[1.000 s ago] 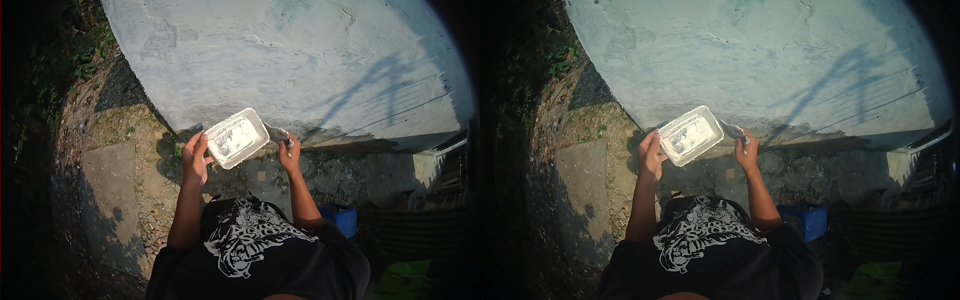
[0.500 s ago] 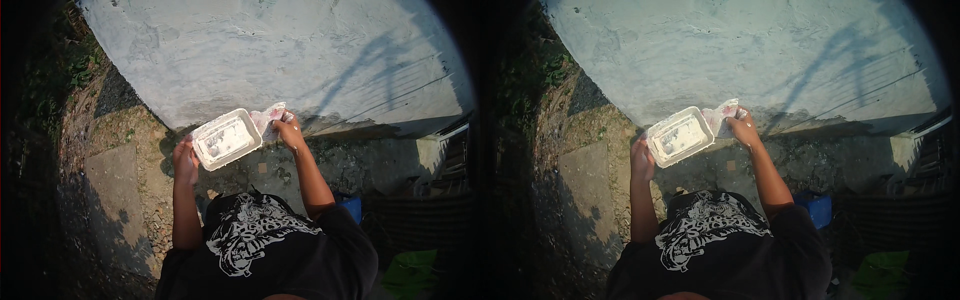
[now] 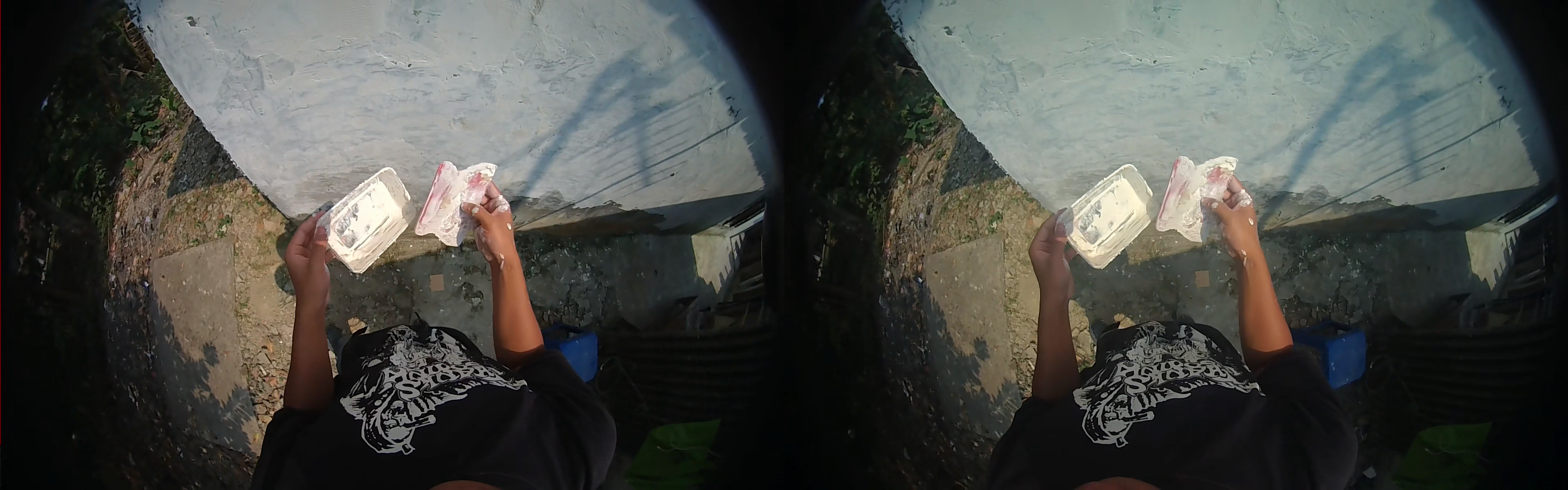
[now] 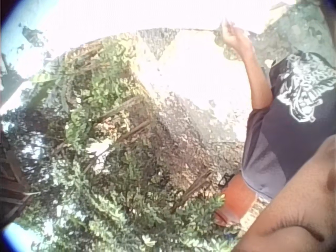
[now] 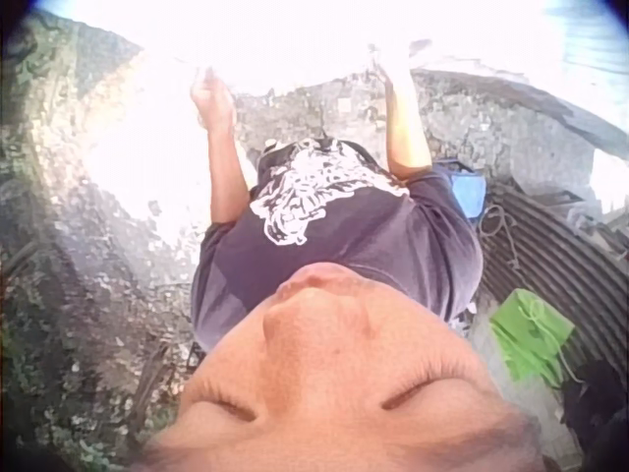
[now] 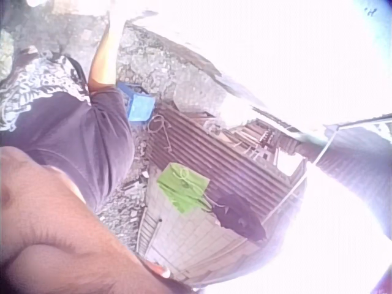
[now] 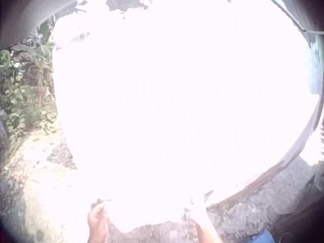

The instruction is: Applying plaster or putty to an exterior wall using a scraper tool.

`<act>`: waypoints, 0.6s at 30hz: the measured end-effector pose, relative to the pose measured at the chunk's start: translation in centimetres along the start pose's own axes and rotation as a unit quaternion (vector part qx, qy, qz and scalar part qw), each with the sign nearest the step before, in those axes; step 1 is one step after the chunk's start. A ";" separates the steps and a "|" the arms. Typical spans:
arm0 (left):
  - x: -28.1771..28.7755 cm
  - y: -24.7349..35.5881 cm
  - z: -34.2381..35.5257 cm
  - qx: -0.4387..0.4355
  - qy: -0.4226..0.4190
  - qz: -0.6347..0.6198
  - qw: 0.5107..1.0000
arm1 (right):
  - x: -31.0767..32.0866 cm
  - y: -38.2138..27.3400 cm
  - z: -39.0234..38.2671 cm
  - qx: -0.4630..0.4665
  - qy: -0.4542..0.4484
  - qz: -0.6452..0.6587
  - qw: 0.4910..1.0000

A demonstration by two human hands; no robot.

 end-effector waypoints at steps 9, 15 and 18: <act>-1.8 3.4 1.7 -0.099 -0.077 0.258 0.958 | -12.3 -6.3 -4.2 0.329 0.021 -0.670 0.665; 0.0 3.2 2.8 -0.133 -0.064 0.254 0.956 | -15.8 -3.7 -2.4 0.363 -0.007 -0.754 0.548; 1.8 2.2 3.2 -0.112 -0.059 0.226 0.966 | -17.6 -1.8 -2.4 0.372 -0.018 -0.785 0.495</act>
Point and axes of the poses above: each hand's wrist, its own z-axis towards the middle knuckle, its own x-axis out of the back of the hand, y = z × x, the point moved 10 cm from there along z, towards the middle knuckle, and after that the axes turned 15 degrees about -x, right-handed, at the moved point
